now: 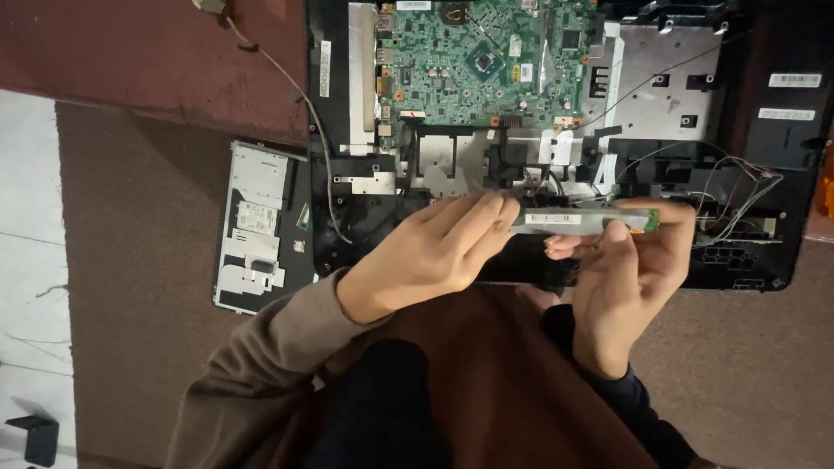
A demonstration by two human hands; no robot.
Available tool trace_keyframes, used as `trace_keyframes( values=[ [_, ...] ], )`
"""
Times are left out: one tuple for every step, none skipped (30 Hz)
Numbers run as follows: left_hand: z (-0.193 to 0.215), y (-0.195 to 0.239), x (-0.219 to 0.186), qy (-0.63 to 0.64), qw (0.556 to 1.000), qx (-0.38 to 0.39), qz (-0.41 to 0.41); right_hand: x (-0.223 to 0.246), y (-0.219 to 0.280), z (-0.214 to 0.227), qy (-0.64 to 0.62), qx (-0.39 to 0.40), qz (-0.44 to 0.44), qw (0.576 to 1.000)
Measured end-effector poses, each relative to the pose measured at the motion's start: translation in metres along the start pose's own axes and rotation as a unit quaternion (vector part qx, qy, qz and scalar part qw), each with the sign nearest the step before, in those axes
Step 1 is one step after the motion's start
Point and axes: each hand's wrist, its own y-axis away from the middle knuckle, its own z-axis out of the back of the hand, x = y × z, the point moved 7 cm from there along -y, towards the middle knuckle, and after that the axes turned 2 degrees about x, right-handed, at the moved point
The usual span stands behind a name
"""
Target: The person works on the internal components of a disassembled electronic device, likely a television, using a screwdriver to tighten screws on the circuit board and chassis. They also handle a hard drive, placing it into a designated slot within the device.
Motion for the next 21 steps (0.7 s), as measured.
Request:
trace_keyframes(
  values=[
    [0.001, -0.001, 0.0, 0.0, 1.0, 0.001, 0.0, -0.001, 0.001, -0.001, 0.0, 0.0, 0.0, 1.0],
    [0.001, -0.001, 0.001, 0.018, 1.0, 0.006, 0.0, -0.001, 0.002, -0.001, -0.005, -0.008, 0.007, 1.0],
    [0.001, -0.002, 0.001, 0.036, 0.999, 0.012, 0.0, -0.002, 0.003, 0.0, -0.008, -0.015, 0.013, 1.0],
    [0.001, -0.003, 0.001, 0.037, 0.999, 0.013, 0.0, -0.003, 0.004, -0.001, -0.008, -0.016, 0.013, 1.0],
    [0.004, -0.003, 0.002, 0.042, 0.999, 0.002, 0.008, -0.005, 0.005, -0.003, -0.011, -0.013, 0.007, 1.0],
    [0.006, -0.004, 0.004, 0.046, 0.999, -0.009, 0.015, -0.006, 0.005, -0.004, -0.013, -0.01, 0.001, 1.0],
    [0.005, -0.004, 0.004, 0.047, 0.999, -0.008, 0.016, -0.009, 0.006, -0.002, -0.013, -0.01, 0.0, 1.0],
    [0.003, -0.004, 0.003, 0.027, 1.0, 0.005, 0.007, -0.013, 0.007, 0.001, -0.019, -0.017, -0.005, 1.0],
    [0.001, -0.004, 0.002, 0.007, 1.0, 0.018, -0.002, -0.016, 0.007, 0.004, -0.026, -0.023, -0.009, 0.999],
    [0.003, -0.005, 0.003, 0.006, 1.0, 0.018, -0.001, -0.016, 0.007, 0.004, -0.026, -0.022, -0.01, 0.999],
    [0.004, -0.007, 0.006, 0.051, 0.998, 0.026, 0.017, -0.017, 0.007, 0.003, -0.024, -0.017, -0.016, 0.999],
    [0.005, -0.009, 0.01, 0.095, 0.994, 0.033, 0.036, -0.017, 0.006, 0.003, -0.022, -0.012, -0.023, 0.999],
    [0.002, -0.006, 0.009, 0.096, 0.994, 0.033, 0.035, -0.015, 0.004, 0.003, -0.022, -0.014, -0.023, 0.999],
    [-0.002, -0.003, 0.009, 0.088, 0.995, 0.035, 0.034, -0.016, 0.002, 0.002, -0.032, -0.014, -0.038, 0.999],
    [-0.005, 0.0, 0.009, 0.079, 0.996, 0.038, 0.034, -0.016, 0.0, 0.002, -0.043, -0.013, -0.053, 0.998],
    [-0.007, 0.0, 0.008, 0.078, 0.996, 0.038, 0.033, -0.015, 0.0, 0.001, -0.044, -0.014, -0.052, 0.998],
    [-0.008, 0.0, 0.007, 0.052, 0.998, 0.033, 0.031, -0.014, 0.0, 0.001, -0.04, -0.013, -0.054, 0.998],
    [-0.008, 0.0, 0.005, 0.026, 0.999, 0.028, 0.029, -0.014, 0.0, 0.0, -0.036, -0.012, -0.056, 0.998],
    [-0.008, -0.001, 0.005, 0.027, 0.999, 0.028, 0.029, -0.015, 0.001, 0.001, -0.036, -0.013, -0.057, 0.998],
    [-0.007, -0.001, 0.005, 0.03, 0.999, 0.021, 0.028, -0.017, 0.001, 0.001, -0.039, -0.014, -0.059, 0.997],
    [-0.006, -0.002, 0.005, 0.033, 0.999, 0.015, 0.028, -0.019, 0.002, 0.001, -0.043, -0.014, -0.062, 0.997]
  ],
)
